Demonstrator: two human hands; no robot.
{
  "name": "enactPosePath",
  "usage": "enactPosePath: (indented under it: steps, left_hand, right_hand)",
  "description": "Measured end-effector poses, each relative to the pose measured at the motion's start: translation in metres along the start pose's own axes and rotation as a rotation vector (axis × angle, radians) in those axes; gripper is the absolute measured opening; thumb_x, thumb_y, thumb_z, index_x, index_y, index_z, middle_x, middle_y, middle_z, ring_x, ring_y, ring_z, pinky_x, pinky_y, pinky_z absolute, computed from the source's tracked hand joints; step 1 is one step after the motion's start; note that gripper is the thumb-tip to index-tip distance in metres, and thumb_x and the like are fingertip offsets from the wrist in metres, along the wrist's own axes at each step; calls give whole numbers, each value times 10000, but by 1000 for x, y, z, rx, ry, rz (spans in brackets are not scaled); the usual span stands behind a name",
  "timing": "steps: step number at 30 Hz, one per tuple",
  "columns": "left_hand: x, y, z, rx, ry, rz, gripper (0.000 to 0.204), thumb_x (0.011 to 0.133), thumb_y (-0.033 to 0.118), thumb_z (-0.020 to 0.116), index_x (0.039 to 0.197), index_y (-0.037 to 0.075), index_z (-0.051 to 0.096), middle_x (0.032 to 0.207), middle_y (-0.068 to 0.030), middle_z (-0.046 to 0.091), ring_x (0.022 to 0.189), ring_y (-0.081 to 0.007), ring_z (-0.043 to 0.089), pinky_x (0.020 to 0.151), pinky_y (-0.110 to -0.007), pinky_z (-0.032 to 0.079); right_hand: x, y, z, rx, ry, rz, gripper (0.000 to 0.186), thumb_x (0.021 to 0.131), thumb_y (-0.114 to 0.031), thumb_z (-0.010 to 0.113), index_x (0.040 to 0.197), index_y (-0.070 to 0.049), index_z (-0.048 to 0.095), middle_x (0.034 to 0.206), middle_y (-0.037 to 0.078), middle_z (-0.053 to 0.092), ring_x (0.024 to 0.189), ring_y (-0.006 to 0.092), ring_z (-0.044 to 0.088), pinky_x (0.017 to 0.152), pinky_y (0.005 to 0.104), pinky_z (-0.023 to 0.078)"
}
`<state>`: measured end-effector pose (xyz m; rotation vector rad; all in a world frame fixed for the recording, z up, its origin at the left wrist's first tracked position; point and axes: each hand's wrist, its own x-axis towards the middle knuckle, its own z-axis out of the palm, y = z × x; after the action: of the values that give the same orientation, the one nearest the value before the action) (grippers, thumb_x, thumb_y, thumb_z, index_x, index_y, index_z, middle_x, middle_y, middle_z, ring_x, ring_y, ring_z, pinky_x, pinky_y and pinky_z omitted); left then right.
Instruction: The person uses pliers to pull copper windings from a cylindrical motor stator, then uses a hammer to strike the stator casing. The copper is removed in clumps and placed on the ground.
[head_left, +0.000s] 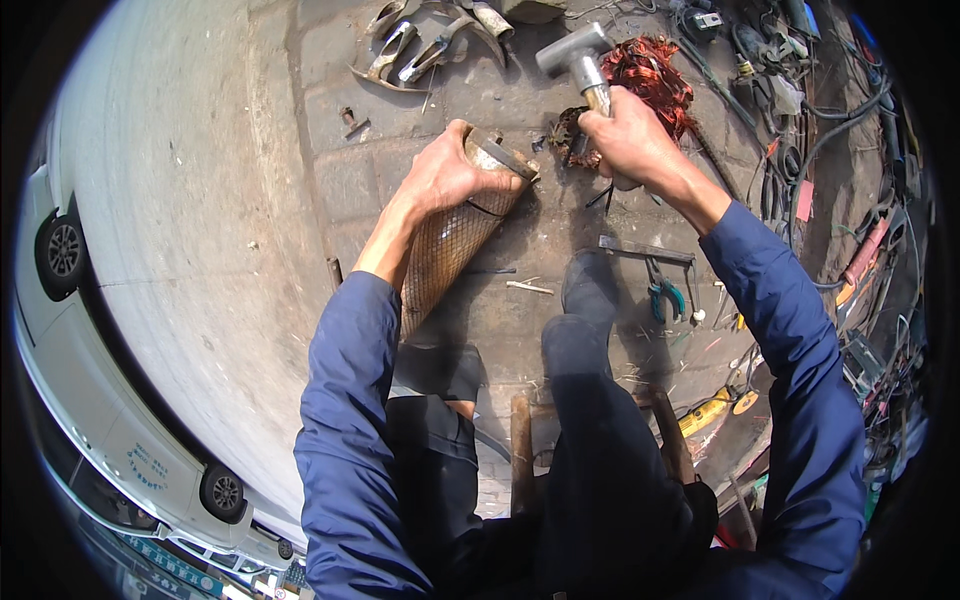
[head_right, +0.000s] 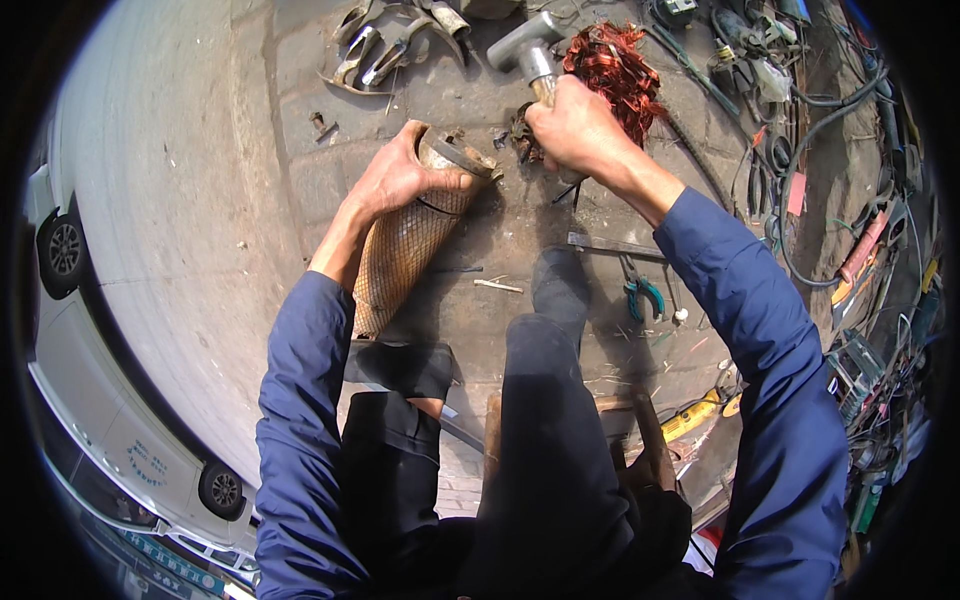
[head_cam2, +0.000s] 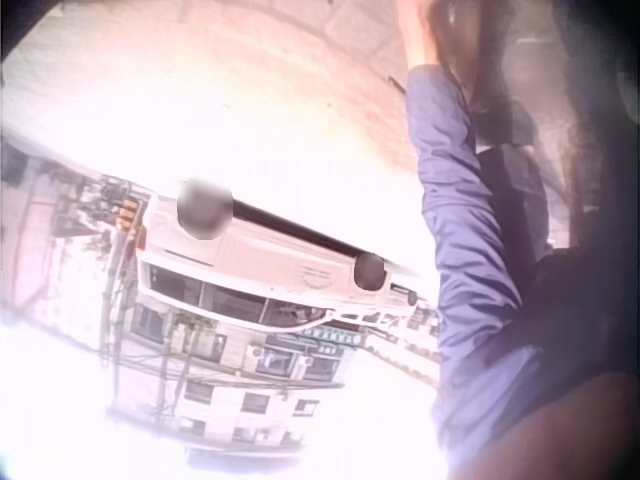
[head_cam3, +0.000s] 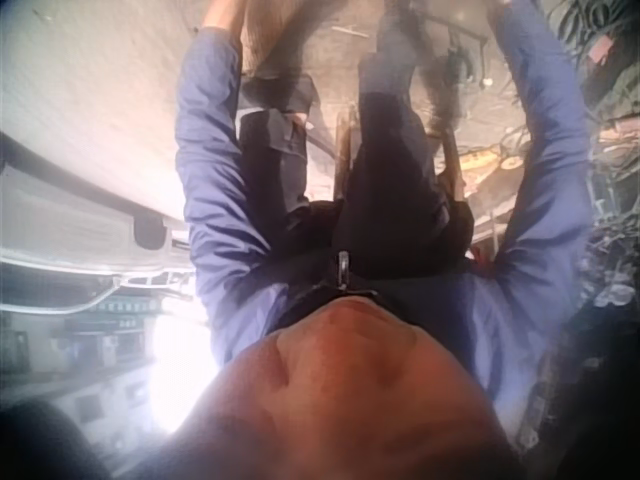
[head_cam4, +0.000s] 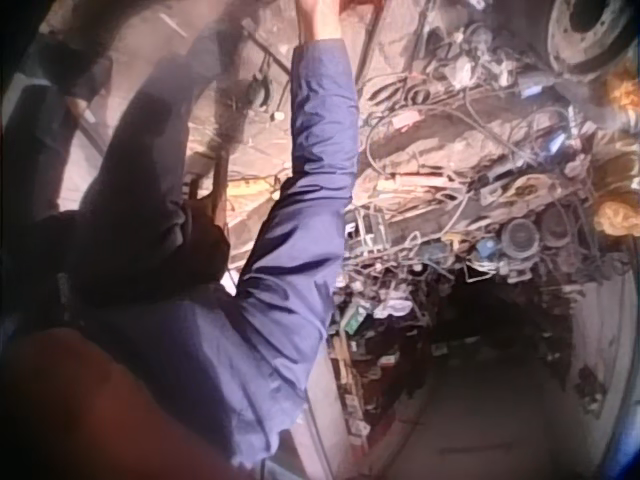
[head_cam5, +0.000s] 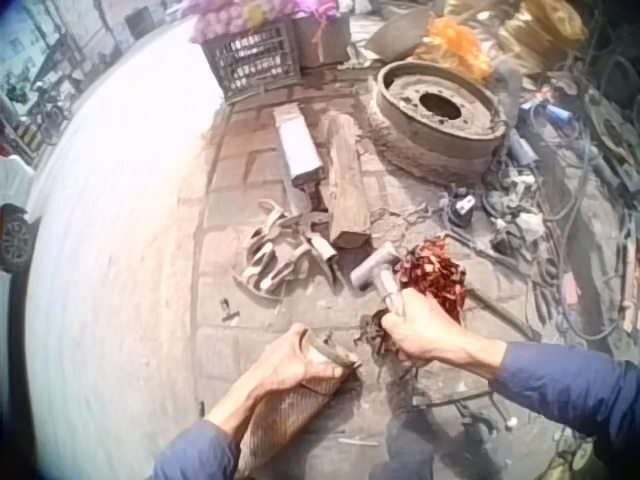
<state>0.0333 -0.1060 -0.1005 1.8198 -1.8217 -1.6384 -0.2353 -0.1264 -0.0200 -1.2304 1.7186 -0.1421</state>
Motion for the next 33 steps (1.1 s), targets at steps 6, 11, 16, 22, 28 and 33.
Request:
enactPosePath:
  steps: [6, 11, 16, 22, 28, 33]
  left_hand:
    - [0, 3, -1, -44, -34, -40, 1111, 655, 489, 1041, 1475, -69, 540, 1352, -236, 717, 1298, -317, 670, 1147, -405, 489]
    - [-3, 2, 1, -44, -24, -23, 1132, 627, 503, 1039, 1473, -66, 546, 1372, -271, 717, 1326, -355, 673, 1140, -417, 502]
    - [-2, -2, 2, -70, -29, -22, 1130, 654, 482, 1042, 1484, -81, 523, 1374, -251, 708, 1317, -316, 661, 1146, -392, 485]
    - [-1, -3, 0, -52, -54, -20, 1105, 672, 478, 1035, 1486, -74, 531, 1343, -230, 715, 1272, -307, 676, 1140, -398, 491]
    - [1, -12, -3, -67, -115, -4, 1141, 695, 516, 1011, 1537, -75, 516, 1406, -250, 696, 1335, -341, 656, 1167, -415, 479]
    - [-48, -33, -18, -161, 140, -31, 1234, 763, 598, 948, 1642, -66, 392, 1610, -288, 527, 1487, -399, 529, 1277, -488, 389]
  right_hand:
    - [8, 11, -6, 103, -595, 52, 185, 982, -169, 719, 977, -11, 624, 669, 7, 590, 465, 95, 564, 369, 281, 419]
    - [11, -6, -39, 49, -230, -90, 191, 1018, -182, 684, 956, -26, 593, 671, 13, 602, 443, 98, 564, 378, 297, 428]
    - [-5, 4, 8, 56, -80, 23, 233, 998, -187, 612, 890, 17, 585, 659, 69, 635, 555, 179, 687, 506, 368, 537]
    - [6, 14, 15, 125, -554, -1, 204, 957, -123, 656, 818, 27, 648, 666, 76, 633, 490, 148, 587, 476, 360, 454]
    - [4, -8, -19, 144, -343, 8, 161, 1014, -174, 678, 977, -43, 591, 682, -13, 574, 452, 87, 533, 390, 277, 408]
    - [-11, 1, 16, 343, -345, 92, 150, 1024, -165, 651, 1001, -42, 570, 733, 0, 582, 502, 82, 553, 432, 271, 424]
